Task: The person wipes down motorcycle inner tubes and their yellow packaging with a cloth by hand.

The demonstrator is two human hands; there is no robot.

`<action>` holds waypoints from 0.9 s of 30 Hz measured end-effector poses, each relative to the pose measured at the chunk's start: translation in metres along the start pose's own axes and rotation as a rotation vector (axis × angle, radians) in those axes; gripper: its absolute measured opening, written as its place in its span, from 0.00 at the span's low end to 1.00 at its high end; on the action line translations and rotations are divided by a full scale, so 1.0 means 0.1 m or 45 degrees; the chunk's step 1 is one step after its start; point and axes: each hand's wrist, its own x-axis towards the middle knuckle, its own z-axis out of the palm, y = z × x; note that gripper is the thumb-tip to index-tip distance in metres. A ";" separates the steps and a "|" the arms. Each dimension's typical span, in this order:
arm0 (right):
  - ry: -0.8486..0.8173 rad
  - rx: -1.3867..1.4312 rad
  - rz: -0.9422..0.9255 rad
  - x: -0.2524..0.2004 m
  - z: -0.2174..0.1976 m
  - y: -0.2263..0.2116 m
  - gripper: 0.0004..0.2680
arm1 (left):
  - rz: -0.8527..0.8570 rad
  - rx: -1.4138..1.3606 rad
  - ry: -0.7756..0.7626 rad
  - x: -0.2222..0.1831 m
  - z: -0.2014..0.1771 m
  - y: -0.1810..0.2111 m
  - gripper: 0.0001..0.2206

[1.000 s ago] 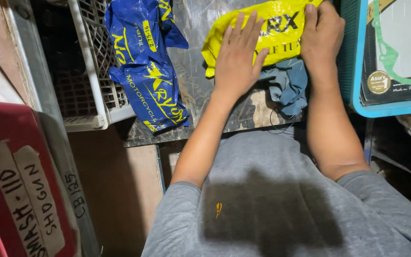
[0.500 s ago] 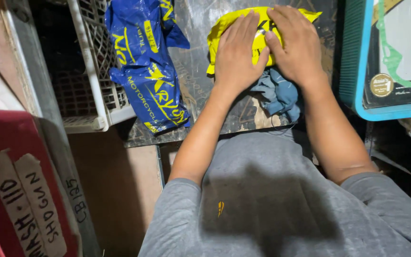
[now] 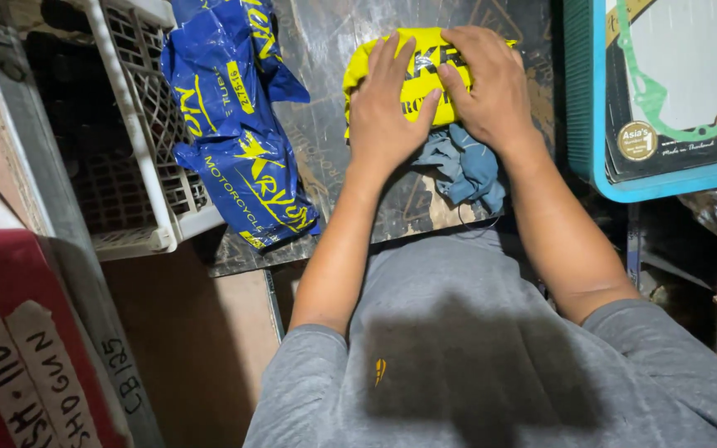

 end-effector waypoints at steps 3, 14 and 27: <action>0.030 -0.094 0.009 -0.04 0.05 0.05 0.14 | -0.014 -0.121 0.008 0.02 -0.05 -0.01 0.28; 0.107 -0.117 -0.065 -0.06 0.13 0.13 0.10 | 0.071 0.200 0.180 0.06 0.02 0.08 0.20; -0.472 -0.144 0.198 -0.68 -0.49 -0.63 0.23 | 0.048 0.158 0.142 -0.04 0.05 -0.02 0.21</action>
